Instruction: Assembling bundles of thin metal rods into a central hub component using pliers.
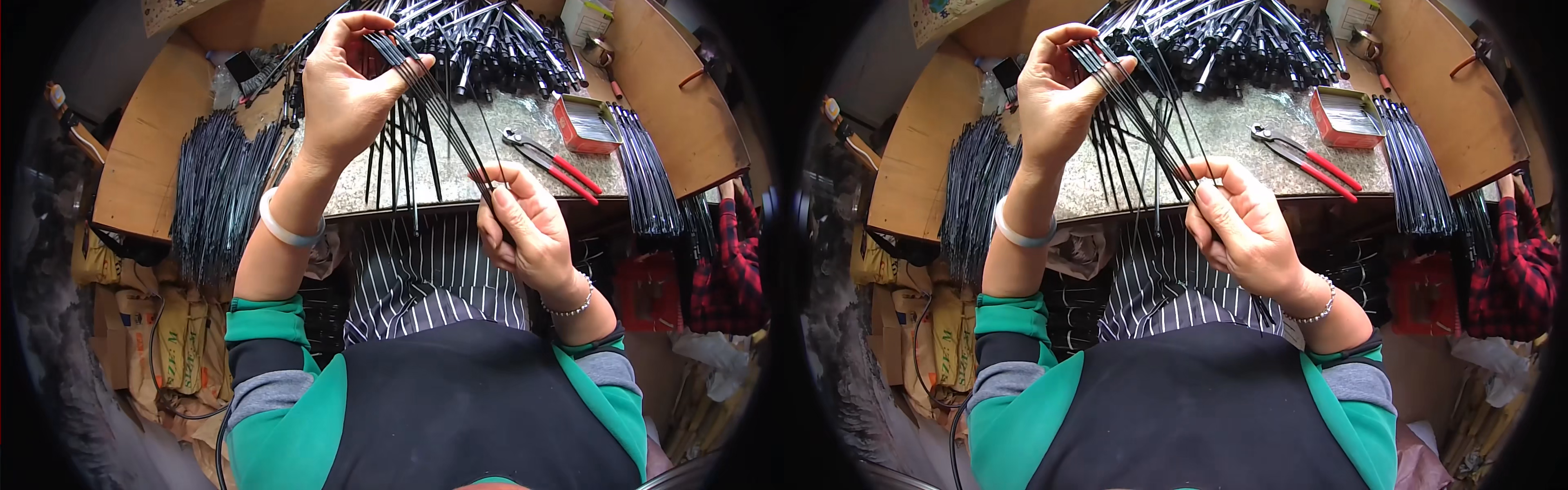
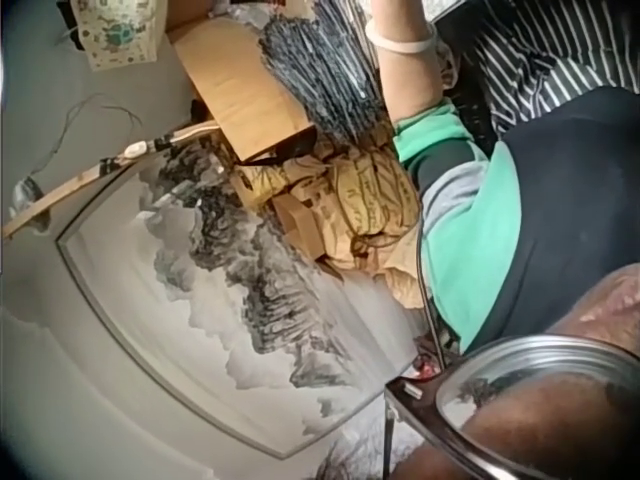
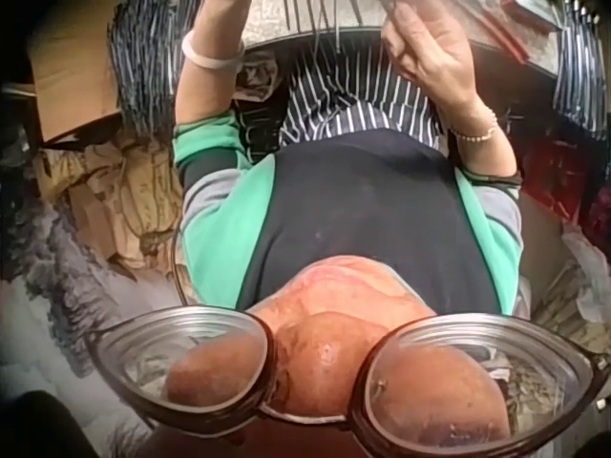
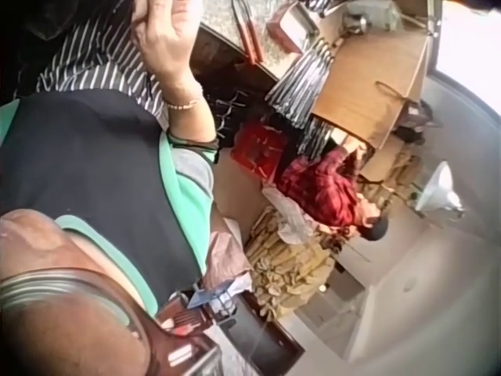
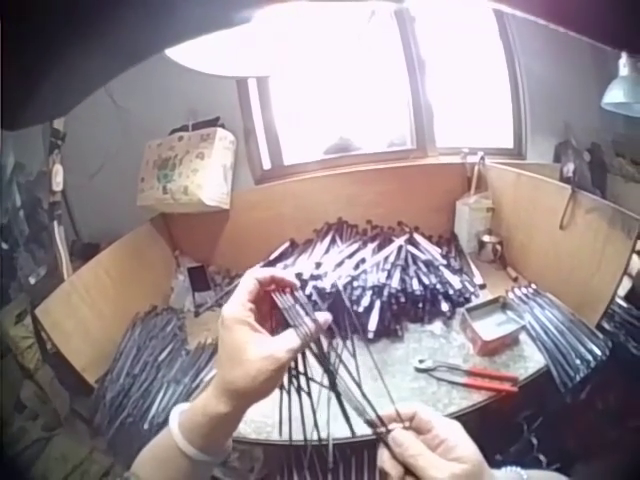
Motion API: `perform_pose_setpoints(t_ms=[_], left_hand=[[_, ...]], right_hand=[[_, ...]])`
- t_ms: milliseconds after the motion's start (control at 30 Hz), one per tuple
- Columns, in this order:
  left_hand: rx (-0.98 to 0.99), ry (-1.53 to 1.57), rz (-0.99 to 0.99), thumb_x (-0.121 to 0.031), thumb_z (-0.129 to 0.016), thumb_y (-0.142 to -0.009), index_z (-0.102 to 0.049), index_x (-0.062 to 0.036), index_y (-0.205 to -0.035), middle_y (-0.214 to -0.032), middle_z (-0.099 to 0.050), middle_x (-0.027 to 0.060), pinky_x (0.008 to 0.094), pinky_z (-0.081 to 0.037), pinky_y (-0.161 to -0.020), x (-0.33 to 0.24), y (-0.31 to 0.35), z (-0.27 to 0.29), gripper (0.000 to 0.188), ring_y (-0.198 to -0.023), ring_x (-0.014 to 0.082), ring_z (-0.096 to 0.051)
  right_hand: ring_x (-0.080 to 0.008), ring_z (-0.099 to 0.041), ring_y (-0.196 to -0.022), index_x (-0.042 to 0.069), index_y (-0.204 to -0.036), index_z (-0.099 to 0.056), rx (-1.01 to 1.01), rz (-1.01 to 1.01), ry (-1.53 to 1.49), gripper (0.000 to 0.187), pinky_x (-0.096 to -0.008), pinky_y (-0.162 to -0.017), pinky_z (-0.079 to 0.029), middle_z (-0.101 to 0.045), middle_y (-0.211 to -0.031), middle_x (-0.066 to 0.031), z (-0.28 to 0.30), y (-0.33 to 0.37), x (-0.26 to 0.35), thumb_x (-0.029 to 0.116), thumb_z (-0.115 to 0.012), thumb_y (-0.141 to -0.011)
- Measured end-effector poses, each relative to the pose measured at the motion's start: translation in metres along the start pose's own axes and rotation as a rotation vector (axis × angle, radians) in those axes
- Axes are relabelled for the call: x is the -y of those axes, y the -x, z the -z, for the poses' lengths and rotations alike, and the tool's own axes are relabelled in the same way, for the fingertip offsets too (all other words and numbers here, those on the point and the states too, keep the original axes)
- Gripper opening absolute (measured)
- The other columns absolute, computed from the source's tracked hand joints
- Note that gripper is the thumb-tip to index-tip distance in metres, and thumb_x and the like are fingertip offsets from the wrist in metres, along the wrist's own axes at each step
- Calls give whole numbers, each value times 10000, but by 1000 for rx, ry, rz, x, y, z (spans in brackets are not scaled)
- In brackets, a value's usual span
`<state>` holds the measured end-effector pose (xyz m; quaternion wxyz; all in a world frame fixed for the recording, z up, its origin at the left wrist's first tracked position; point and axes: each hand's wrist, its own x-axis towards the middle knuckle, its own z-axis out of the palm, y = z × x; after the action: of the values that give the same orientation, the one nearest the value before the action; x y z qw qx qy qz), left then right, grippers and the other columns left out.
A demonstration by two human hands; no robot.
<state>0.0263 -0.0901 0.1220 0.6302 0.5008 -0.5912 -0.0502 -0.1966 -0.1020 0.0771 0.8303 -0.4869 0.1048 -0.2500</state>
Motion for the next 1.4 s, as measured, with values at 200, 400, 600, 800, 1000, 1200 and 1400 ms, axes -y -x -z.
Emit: perform_pose_setpoints(t_ms=[200, 400, 600, 800, 1000, 1200, 1400], left_hand=[[-41, 119, 11, 31, -713, -715, -492, -24, -999, -826, -547, 16, 188, -473, -725, -4, 5, -4, 365, -773, 55, -536], [28, 155, -54, 36, -677, -737, -461, -26, -966, -917, -597, 94, 215, -485, -742, -4, 7, -7, 321, -812, 87, -578], [13, 128, 158, 42, -684, -730, -504, -2, -1162, -955, -617, 78, 226, -490, -755, -33, 5, -10, 470, -835, 114, -595], [288, 281, -337, 49, -656, -749, -369, 2, -1295, -1115, -566, 125, 270, -450, -859, -8, -23, -19, 619, -989, 155, -555], [229, 180, 120, 46, -633, -764, -173, 3, -1386, -1244, -462, 172, 317, -356, -983, -33, 7, -11, 775, -1130, 219, -474], [185, 175, 225, -65, -765, -682, -137, -75, -1407, -1208, -483, 183, 364, -422, -936, -33, 5, -8, 959, -1108, 247, -495], [-140, -647, -473, -65, -675, -773, -473, -13, -1172, -863, -616, 72, 228, -482, -714, -12, 32, 6, 450, -787, 161, -610]], right_hand=[[-17, -284, -375, 20, -1202, -401, 34, 40, 28, 268, -152, -341, -258, -438, -609, -7, 2, 1, 0, 143, -349, -969], [-18, -280, -369, 19, -1206, -392, 18, 28, 47, 272, -148, -339, -249, -446, -601, -13, -1, 3, 3, 140, -362, -965], [-26, -303, -366, -2, -1164, -403, -133, 76, 87, 245, -154, -338, -228, -481, -586, -34, -2, 4, 5, 126, -387, -956], [-26, -285, -348, -41, -1057, -462, -26, 37, 112, 209, -158, -333, -221, -459, -552, -14, 0, 1, 3, 128, -399, -952], [-15, -281, -345, -49, -1082, -461, -67, 27, 176, 231, -150, -328, -223, -459, -557, -10, 5, 2, 11, 128, -386, -955], [-10, -293, -350, -68, -1223, -399, 109, -162, 32, 339, -149, -320, -239, -439, -547, 0, -6, 8, 23, 139, -348, -960], [-21, -250, -378, -55, -1288, -336, -21, 38, 13, 372, -146, -337, -219, -369, -560, 16, 4, 9, 34, 110, -351, -954]])
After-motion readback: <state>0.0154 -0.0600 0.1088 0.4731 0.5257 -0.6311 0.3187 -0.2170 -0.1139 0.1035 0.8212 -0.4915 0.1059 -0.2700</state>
